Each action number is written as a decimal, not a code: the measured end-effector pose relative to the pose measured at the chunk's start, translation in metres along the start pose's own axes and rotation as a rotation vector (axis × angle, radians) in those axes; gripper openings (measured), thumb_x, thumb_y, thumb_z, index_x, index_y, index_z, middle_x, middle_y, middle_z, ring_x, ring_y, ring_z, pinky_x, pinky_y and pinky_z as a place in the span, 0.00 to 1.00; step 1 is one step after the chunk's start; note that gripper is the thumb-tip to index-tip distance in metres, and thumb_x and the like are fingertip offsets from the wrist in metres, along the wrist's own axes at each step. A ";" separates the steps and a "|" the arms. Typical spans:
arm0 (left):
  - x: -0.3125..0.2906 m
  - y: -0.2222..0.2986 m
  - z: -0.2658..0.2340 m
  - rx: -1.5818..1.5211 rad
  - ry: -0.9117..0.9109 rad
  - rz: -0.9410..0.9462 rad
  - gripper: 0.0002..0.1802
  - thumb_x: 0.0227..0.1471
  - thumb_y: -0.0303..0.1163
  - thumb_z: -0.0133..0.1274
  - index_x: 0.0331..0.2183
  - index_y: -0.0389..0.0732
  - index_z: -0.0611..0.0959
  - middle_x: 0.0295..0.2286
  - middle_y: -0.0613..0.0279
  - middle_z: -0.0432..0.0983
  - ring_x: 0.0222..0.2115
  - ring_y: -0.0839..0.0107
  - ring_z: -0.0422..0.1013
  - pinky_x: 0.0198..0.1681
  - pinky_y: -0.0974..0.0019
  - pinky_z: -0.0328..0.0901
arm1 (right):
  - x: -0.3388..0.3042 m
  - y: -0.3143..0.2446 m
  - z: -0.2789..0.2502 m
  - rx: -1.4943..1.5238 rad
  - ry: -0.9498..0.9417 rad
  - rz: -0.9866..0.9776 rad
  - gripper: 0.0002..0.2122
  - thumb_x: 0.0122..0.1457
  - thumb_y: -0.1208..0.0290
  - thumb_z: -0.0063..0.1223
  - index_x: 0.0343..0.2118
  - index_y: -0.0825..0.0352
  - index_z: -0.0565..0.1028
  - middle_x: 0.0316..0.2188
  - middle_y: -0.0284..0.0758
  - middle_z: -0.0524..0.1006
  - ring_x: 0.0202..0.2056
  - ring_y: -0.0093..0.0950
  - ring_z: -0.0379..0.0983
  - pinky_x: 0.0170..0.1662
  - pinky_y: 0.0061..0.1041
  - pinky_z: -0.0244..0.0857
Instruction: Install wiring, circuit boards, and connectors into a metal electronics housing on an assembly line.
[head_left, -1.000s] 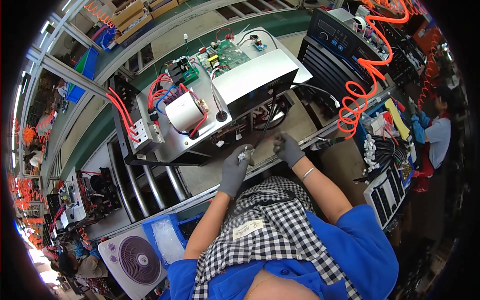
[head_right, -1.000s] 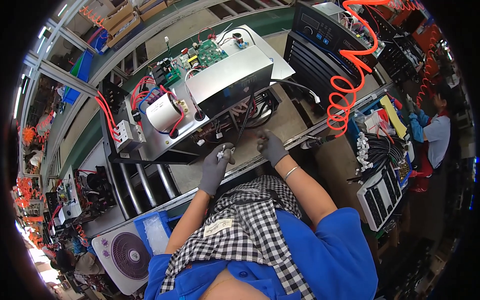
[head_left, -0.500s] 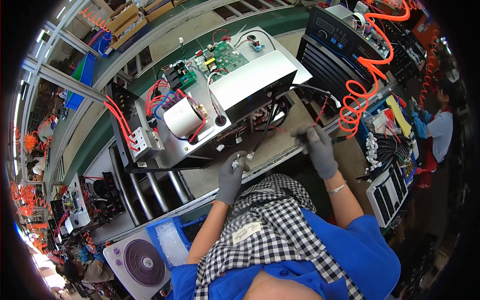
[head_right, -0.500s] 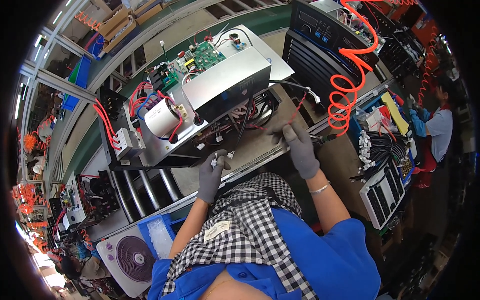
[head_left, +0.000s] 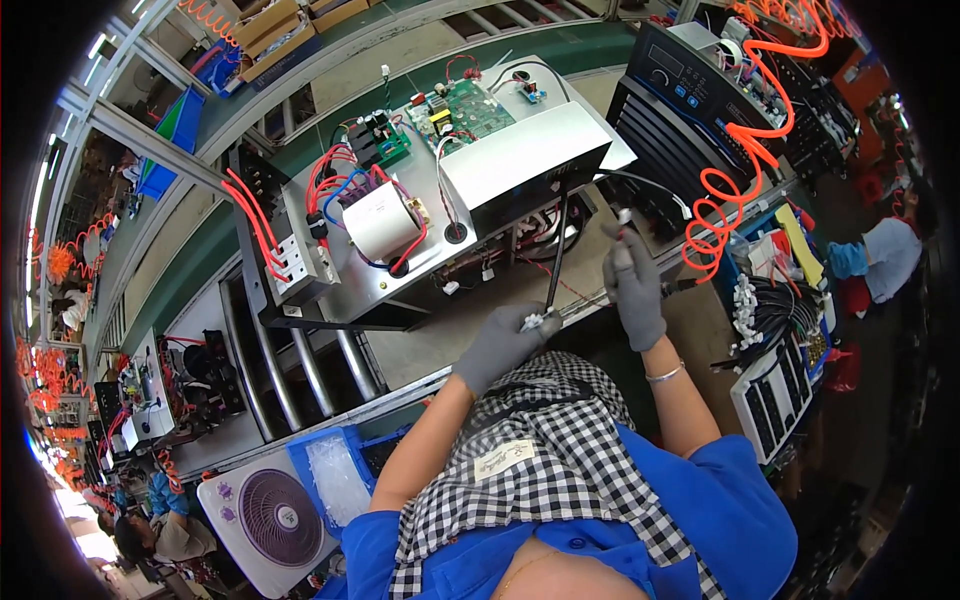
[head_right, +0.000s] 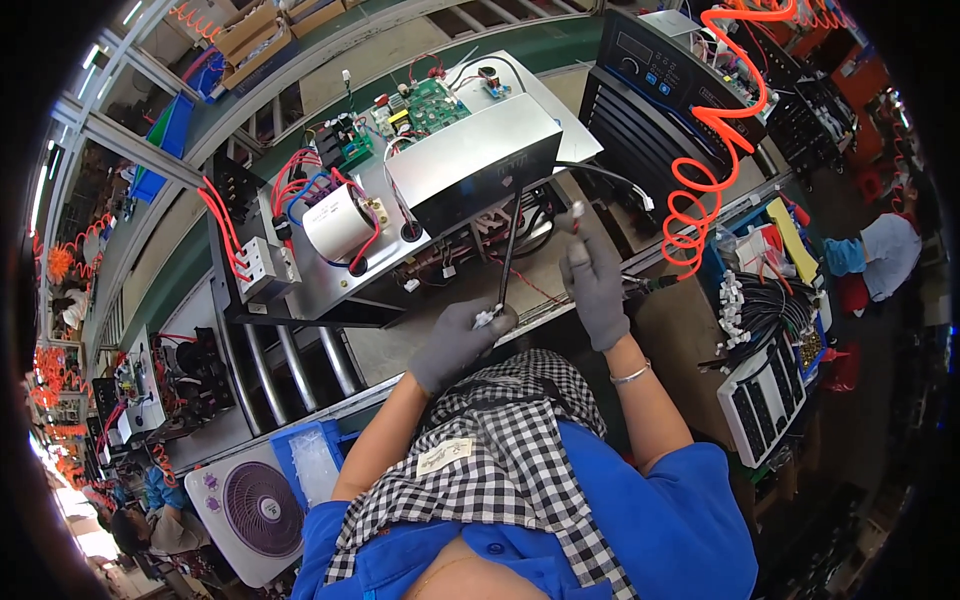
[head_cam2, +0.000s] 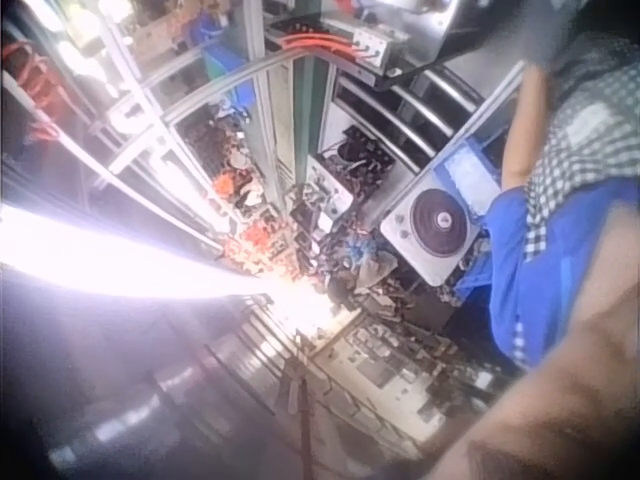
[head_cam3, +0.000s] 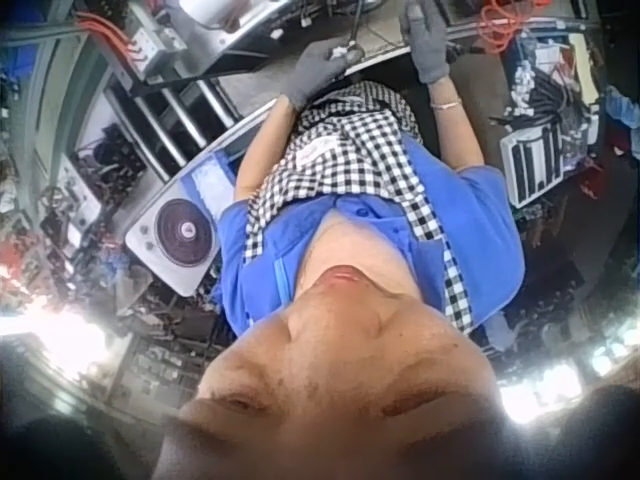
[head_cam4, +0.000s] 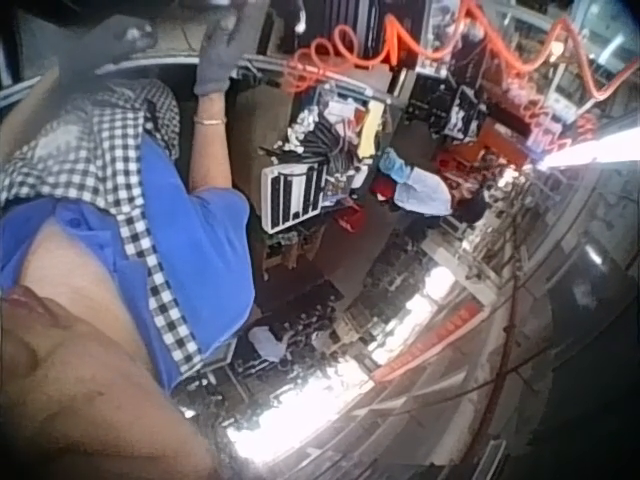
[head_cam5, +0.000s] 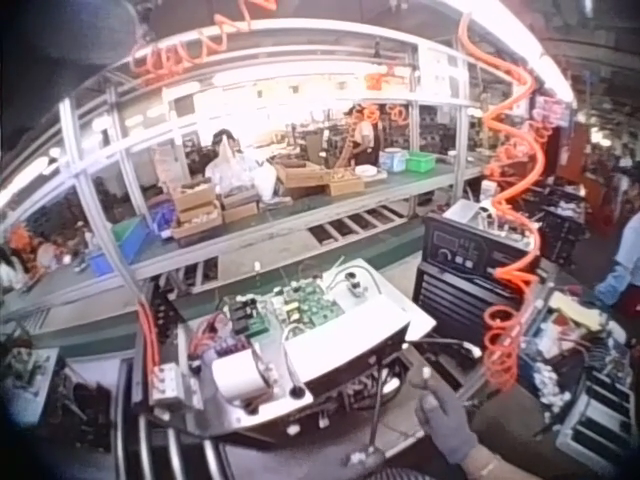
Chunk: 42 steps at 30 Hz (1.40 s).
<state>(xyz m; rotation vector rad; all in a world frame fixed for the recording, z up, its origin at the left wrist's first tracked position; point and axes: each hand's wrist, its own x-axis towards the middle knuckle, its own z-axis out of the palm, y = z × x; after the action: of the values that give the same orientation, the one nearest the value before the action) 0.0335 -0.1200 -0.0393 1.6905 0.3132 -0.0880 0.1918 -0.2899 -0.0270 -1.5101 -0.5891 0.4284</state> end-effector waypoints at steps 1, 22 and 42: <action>-0.007 0.014 -0.001 0.001 0.004 0.002 0.16 0.57 0.43 0.56 0.36 0.39 0.84 0.22 0.69 0.72 0.22 0.81 0.64 0.26 0.71 0.61 | 0.001 0.025 -0.002 0.000 -0.003 -0.003 0.18 0.69 0.66 0.42 0.56 0.71 0.68 0.27 0.29 0.72 0.24 0.17 0.63 0.28 0.18 0.61; -0.027 0.028 -0.006 0.518 0.333 0.396 0.20 0.50 0.35 0.59 0.47 0.48 0.79 0.29 0.53 0.80 0.32 0.51 0.77 0.33 0.54 0.70 | 0.060 0.073 0.126 0.421 -0.374 0.298 0.09 0.65 0.68 0.51 0.41 0.68 0.76 0.27 0.30 0.76 0.28 0.18 0.70 0.30 0.18 0.66; -0.002 0.017 -0.089 1.016 0.598 0.066 0.31 0.49 0.29 0.55 0.56 0.63 0.73 0.24 0.56 0.78 0.26 0.54 0.77 0.28 0.52 0.70 | 0.065 0.067 0.138 -0.113 -0.182 -0.124 0.09 0.55 0.77 0.60 0.38 0.73 0.79 0.32 0.39 0.82 0.33 0.28 0.77 0.38 0.27 0.70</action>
<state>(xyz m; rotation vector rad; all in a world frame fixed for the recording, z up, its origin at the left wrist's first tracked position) 0.0253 -0.0350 -0.0097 2.7221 0.7387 0.3801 0.1661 -0.1389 -0.0916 -1.5419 -0.8570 0.4456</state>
